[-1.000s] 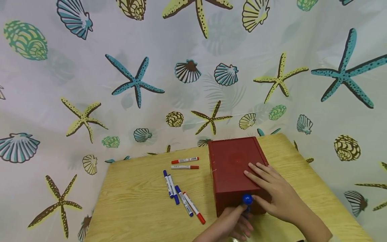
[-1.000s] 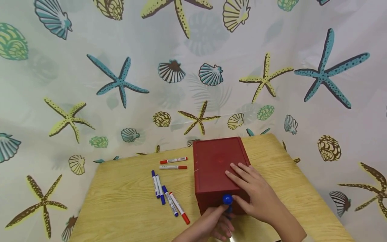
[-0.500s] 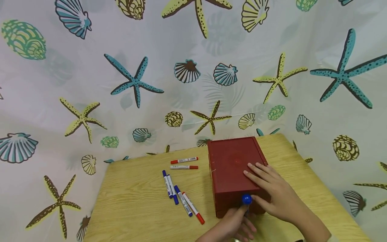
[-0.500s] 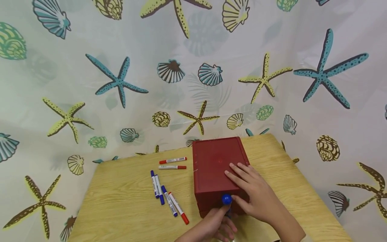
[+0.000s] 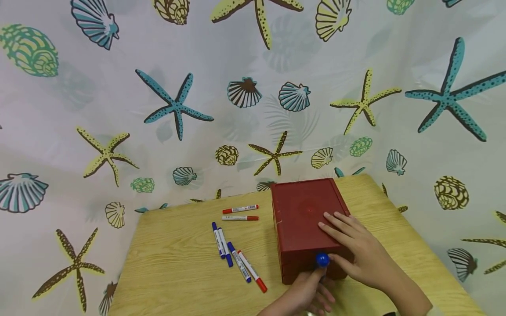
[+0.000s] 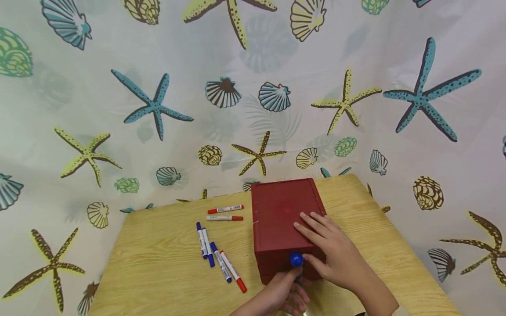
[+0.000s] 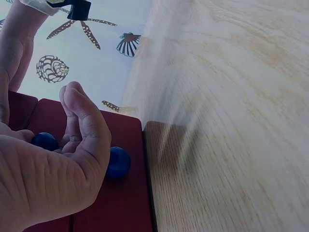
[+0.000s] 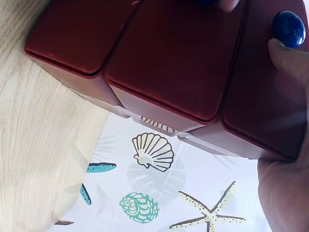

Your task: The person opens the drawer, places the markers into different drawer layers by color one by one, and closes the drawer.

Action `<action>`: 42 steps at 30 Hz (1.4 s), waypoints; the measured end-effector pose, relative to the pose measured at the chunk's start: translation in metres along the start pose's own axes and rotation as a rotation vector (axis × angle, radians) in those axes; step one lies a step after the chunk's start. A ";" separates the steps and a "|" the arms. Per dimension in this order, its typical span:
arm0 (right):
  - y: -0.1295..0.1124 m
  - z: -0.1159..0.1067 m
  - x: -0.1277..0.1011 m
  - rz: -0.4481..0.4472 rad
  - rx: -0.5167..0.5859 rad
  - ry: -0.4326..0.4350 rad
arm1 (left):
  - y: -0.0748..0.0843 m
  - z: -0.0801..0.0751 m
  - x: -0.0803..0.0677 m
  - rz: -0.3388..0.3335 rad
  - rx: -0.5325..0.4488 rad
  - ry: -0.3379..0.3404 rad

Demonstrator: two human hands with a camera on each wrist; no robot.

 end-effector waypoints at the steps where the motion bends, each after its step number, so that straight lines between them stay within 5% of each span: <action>1: 0.000 0.000 0.000 -0.001 0.002 0.001 | 0.000 0.001 0.000 0.000 0.007 0.000; 9: 0.001 -0.001 0.001 0.001 0.012 0.006 | -0.003 0.006 -0.002 -0.013 0.052 -0.004; 27: 0.002 0.000 0.000 0.007 0.018 0.013 | -0.027 0.025 -0.017 -0.050 0.073 -0.191; 42: 0.001 0.000 0.001 0.001 0.007 0.017 | -0.035 0.029 -0.021 -0.019 0.106 -0.125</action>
Point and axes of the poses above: each hand's wrist, its own x-axis towards the middle knuckle, its own z-axis out of the palm, y = z × x, the point moved 10 cm from there along x, towards the middle knuckle, and after that the axes turned 15 degrees about x, right-handed, at the moved point
